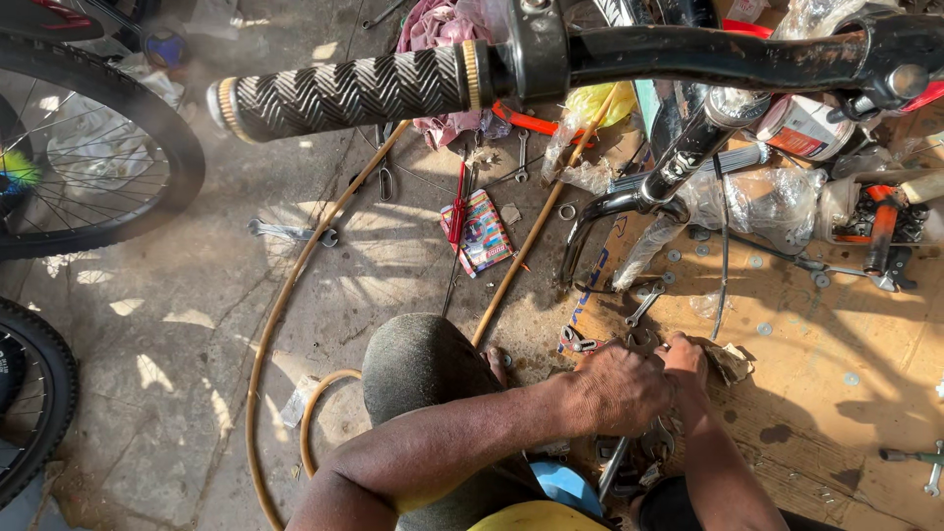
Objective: The person uses a wrench to tighten and adjust bolts on the handlebars and front fork assembly of a bicycle.
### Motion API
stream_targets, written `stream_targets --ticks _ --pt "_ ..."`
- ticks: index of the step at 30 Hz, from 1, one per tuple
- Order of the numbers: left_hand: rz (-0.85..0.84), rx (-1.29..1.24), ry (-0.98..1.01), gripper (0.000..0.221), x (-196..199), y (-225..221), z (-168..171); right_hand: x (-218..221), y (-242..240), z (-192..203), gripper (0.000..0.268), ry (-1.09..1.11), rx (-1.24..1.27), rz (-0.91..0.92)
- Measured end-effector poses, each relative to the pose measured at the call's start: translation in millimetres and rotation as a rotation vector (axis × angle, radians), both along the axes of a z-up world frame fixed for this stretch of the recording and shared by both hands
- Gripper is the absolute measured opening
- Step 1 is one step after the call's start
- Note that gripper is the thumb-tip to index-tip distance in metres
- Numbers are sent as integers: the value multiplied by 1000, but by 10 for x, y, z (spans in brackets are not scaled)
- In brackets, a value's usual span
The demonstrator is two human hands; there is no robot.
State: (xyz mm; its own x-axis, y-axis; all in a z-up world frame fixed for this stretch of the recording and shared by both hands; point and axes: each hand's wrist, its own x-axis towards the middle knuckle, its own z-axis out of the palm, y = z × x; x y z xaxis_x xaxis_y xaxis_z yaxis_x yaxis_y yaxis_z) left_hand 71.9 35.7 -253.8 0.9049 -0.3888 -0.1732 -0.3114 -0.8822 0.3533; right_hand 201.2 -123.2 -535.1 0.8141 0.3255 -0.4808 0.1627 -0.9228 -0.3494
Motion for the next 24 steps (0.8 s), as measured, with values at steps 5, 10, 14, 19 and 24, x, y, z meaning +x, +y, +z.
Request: stream_targets --ticks 5,10,14,19,24 --pt "160 -109 -174 19 159 98 -56 15 -132 94 33 -49 108 -51" --pt "404 -270 -232 21 468 301 74 246 -40 282 30 -276 356 -297" --pt "580 -424 -337 13 618 374 206 976 24 1146 19 -251 1388 -1083" --pt "650 -1078 -165 31 636 184 594 819 -160 2866 11 -201 1616 -347" --pt "515 -1764 -29 34 373 40 860 300 112 3500 13 -111 1280 82"
